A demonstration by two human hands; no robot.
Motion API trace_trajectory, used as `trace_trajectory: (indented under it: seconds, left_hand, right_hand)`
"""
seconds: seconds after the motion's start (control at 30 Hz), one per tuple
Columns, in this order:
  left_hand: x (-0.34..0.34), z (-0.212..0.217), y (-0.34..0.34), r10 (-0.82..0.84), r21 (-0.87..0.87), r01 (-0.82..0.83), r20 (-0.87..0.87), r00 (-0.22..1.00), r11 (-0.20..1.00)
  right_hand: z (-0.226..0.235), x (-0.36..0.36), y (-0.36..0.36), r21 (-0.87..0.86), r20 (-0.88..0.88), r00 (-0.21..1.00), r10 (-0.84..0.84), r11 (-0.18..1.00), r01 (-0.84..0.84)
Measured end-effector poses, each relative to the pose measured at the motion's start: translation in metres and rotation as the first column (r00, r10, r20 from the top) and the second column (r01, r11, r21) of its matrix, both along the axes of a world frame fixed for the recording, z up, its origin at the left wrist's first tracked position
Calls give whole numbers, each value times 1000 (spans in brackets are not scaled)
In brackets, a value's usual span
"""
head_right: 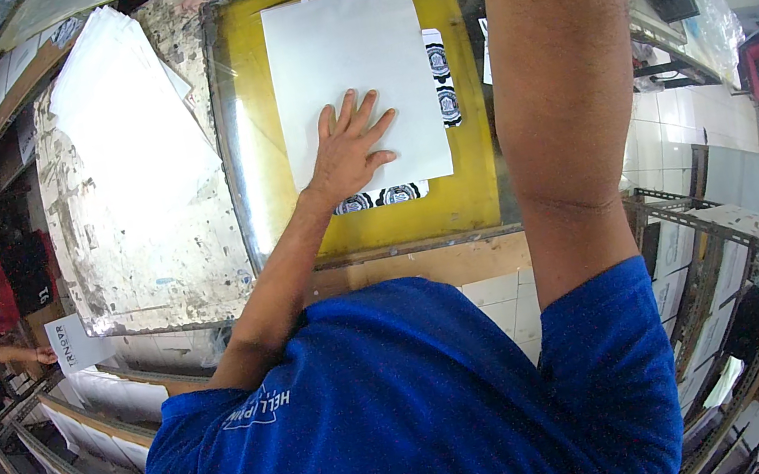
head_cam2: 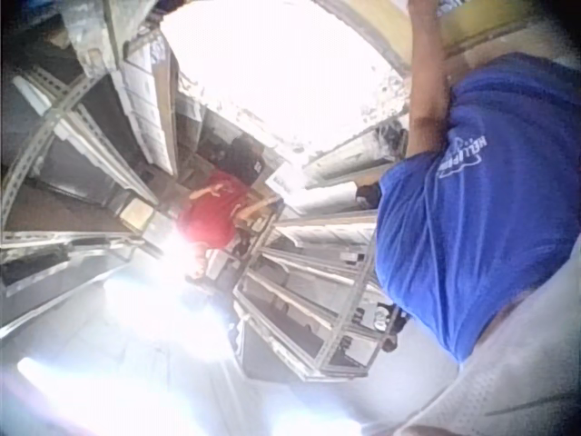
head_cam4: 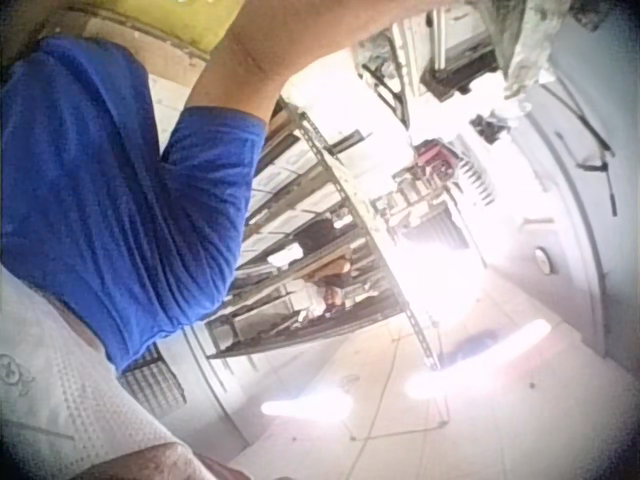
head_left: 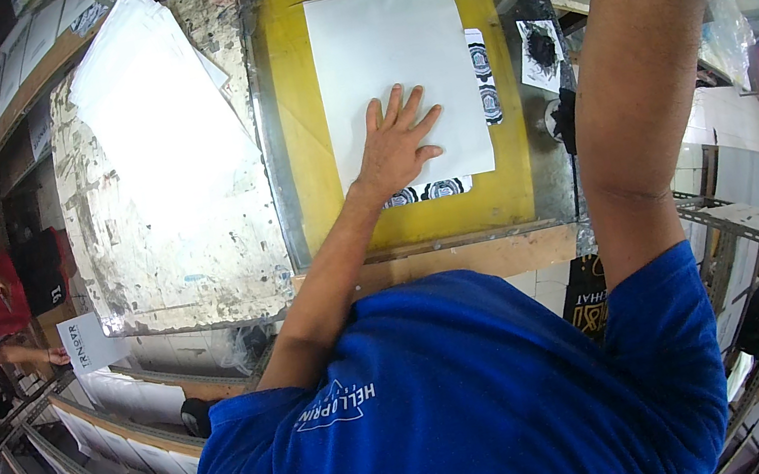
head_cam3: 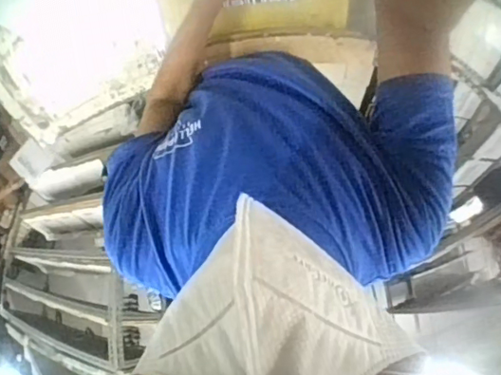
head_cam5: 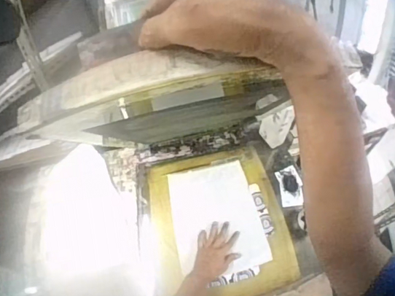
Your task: The person performs screen printing by placing sheets of paper on a base, lowering a frame, and using a squeegee to apply ink. They lift the frame, remove the printed paper, and pass it to another person who places it on a shelf. The person also applies liquid from a bottle to the screen.
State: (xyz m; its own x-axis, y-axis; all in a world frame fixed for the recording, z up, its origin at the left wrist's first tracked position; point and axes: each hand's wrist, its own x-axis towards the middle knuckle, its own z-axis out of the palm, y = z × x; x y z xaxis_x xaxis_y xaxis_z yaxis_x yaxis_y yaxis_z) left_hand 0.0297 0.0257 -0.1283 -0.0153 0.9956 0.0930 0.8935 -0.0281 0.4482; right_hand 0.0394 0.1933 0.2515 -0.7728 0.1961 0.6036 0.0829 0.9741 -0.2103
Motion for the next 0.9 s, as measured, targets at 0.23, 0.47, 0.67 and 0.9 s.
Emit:
trace_trajectory:
  seconds: [0.23, 0.47, 0.67, 0.9]
  left_hand:
    - [-9, 33, -3, 67, 118, -57, -80, 995, 991]
    - [-55, 179, -49, -105, 481, -718, 859, 501, 503]
    - [-45, 167, -134, 223, -12, -813, 964, 146, 582]
    - [-29, 28, -196, 444, 28, -716, 767, 463, 698]
  right_hand:
    - [-4, 1, -9, -22, 11, 1000, 18, 1000, -18]
    - [-36, 39, -21, -111, -13, 1000, -26, 993, 25]
    - [-110, 101, -93, -25, 60, 996, -68, 997, 70]
    - [-244, 119, -111, -367, 296, 955, 4, 924, 110]
